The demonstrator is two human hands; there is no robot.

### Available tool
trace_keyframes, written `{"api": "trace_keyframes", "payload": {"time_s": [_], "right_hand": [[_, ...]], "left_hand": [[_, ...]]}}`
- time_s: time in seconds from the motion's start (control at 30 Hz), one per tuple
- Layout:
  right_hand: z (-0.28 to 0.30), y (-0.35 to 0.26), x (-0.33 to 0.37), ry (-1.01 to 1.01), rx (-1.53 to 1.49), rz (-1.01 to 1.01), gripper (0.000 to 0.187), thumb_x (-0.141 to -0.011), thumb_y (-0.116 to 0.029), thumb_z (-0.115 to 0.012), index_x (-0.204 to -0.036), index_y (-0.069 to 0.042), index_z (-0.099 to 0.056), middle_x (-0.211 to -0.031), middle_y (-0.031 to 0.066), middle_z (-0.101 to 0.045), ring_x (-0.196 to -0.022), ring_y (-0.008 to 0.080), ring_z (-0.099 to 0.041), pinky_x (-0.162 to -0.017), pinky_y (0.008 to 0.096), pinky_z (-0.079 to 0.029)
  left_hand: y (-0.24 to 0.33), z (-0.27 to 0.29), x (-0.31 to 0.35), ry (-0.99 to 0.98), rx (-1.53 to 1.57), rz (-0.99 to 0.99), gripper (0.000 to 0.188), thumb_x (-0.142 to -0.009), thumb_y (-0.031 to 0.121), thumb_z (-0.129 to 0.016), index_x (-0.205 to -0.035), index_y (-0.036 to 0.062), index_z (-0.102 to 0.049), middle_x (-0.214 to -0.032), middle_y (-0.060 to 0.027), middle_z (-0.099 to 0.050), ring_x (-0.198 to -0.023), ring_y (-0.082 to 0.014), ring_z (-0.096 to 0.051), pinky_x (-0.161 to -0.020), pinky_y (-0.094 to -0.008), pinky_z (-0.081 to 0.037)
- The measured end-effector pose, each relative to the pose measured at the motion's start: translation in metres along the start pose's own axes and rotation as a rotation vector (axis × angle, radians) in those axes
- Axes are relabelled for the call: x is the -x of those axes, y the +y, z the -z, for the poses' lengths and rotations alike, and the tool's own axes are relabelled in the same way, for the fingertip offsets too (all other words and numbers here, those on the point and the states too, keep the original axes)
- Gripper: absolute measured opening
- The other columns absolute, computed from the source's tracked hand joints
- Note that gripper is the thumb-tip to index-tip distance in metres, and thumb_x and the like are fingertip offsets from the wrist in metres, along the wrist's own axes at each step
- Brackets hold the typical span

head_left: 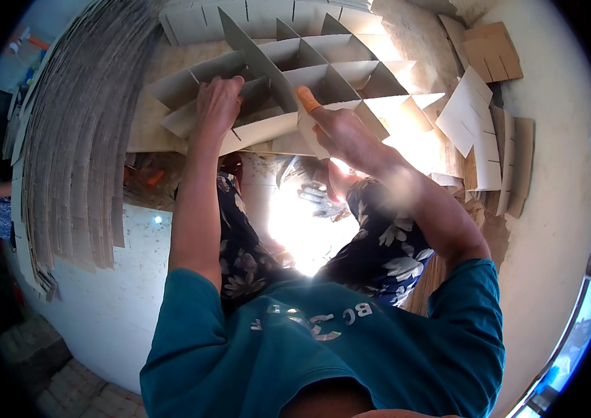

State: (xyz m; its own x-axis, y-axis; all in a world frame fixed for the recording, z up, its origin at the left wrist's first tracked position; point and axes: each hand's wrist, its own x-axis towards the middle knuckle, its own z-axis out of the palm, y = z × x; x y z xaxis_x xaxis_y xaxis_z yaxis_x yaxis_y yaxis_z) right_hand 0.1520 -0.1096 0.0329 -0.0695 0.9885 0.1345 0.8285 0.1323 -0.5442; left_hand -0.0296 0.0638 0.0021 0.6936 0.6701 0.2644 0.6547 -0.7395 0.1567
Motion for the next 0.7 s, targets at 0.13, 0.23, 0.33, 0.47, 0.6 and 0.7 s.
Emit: {"api": "trace_keyframes", "payload": {"time_s": [0.13, 0.23, 0.33, 0.47, 0.6, 0.7], "right_hand": [[-0.005, 0.008, -0.002, 0.042, -0.013, 0.057, 0.069, -0.077, 0.003, -0.055, -0.141, 0.002, -0.032, -0.067, 0.0220, -0.058, -0.061, 0.0343, -0.060, -0.057, 0.0409, -0.047], [-0.002, 0.007, -0.003, 0.020, -0.050, 0.057, 0.066, -0.076, 0.003, -0.055, -0.139, 0.003, -0.035, -0.064, 0.0206, -0.056, -0.058, 0.0331, -0.059, -0.054, 0.0413, -0.046], [0.001, 0.002, -0.002, 0.047, -0.093, 0.098, 0.066, -0.076, 0.003, -0.055, -0.138, 0.004, -0.036, -0.064, 0.0207, -0.056, -0.058, 0.0332, -0.058, -0.055, 0.0415, -0.046], [0.006, -0.011, 0.001, 0.042, -0.108, 0.047, 0.061, -0.076, 0.004, -0.054, -0.136, 0.005, -0.039, -0.064, 0.0214, -0.055, -0.060, 0.0337, -0.059, -0.058, 0.0421, -0.046], [-0.003, -0.003, -0.003, -0.124, -0.087, -0.043, 0.059, -0.078, 0.000, -0.055, -0.135, 0.004, -0.040, -0.074, 0.0229, -0.059, -0.067, 0.0347, -0.061, -0.063, 0.0419, -0.048], [-0.012, 0.010, -0.007, -0.238, -0.036, -0.096, 0.058, -0.081, -0.002, -0.056, -0.136, 0.000, -0.041, -0.087, 0.0262, -0.063, -0.075, 0.0358, -0.064, -0.070, 0.0417, -0.050]], "left_hand": [[-0.008, -0.012, -0.001, 0.045, 0.065, -0.058, 0.021, -0.071, -0.001, -0.064, -0.091, 0.0037, -0.066, -0.078, -0.0238, -0.062, -0.079, -0.0410, -0.061, -0.069, -0.0480, -0.048], [-0.007, -0.015, -0.001, 0.089, 0.044, -0.023, 0.020, -0.071, -0.002, -0.060, -0.089, 0.0033, -0.067, -0.075, -0.0242, -0.061, -0.077, -0.0413, -0.061, -0.068, -0.0485, -0.049], [-0.007, -0.014, -0.004, 0.163, 0.036, 0.039, 0.014, -0.071, -0.002, -0.058, -0.082, 0.0035, -0.064, -0.073, -0.0235, -0.061, -0.075, -0.0412, -0.061, -0.068, -0.0485, -0.048], [-0.009, -0.013, -0.002, 0.255, 0.084, 0.015, 0.005, -0.068, -0.002, -0.058, -0.069, 0.0033, -0.057, -0.067, -0.0231, -0.058, -0.070, -0.0423, -0.059, -0.066, -0.0494, -0.047], [-0.010, -0.007, 0.000, 0.060, 0.111, 0.070, 0.021, -0.074, 0.001, -0.058, -0.092, 0.0054, -0.068, -0.079, -0.0217, -0.064, -0.079, -0.0399, -0.063, -0.068, -0.0462, -0.049], [-0.010, -0.012, -0.004, 0.017, 0.121, 0.039, 0.023, -0.073, 0.004, -0.062, -0.095, 0.0049, -0.067, -0.081, -0.0217, -0.064, -0.082, -0.0388, -0.063, -0.069, -0.0448, -0.049]]}}
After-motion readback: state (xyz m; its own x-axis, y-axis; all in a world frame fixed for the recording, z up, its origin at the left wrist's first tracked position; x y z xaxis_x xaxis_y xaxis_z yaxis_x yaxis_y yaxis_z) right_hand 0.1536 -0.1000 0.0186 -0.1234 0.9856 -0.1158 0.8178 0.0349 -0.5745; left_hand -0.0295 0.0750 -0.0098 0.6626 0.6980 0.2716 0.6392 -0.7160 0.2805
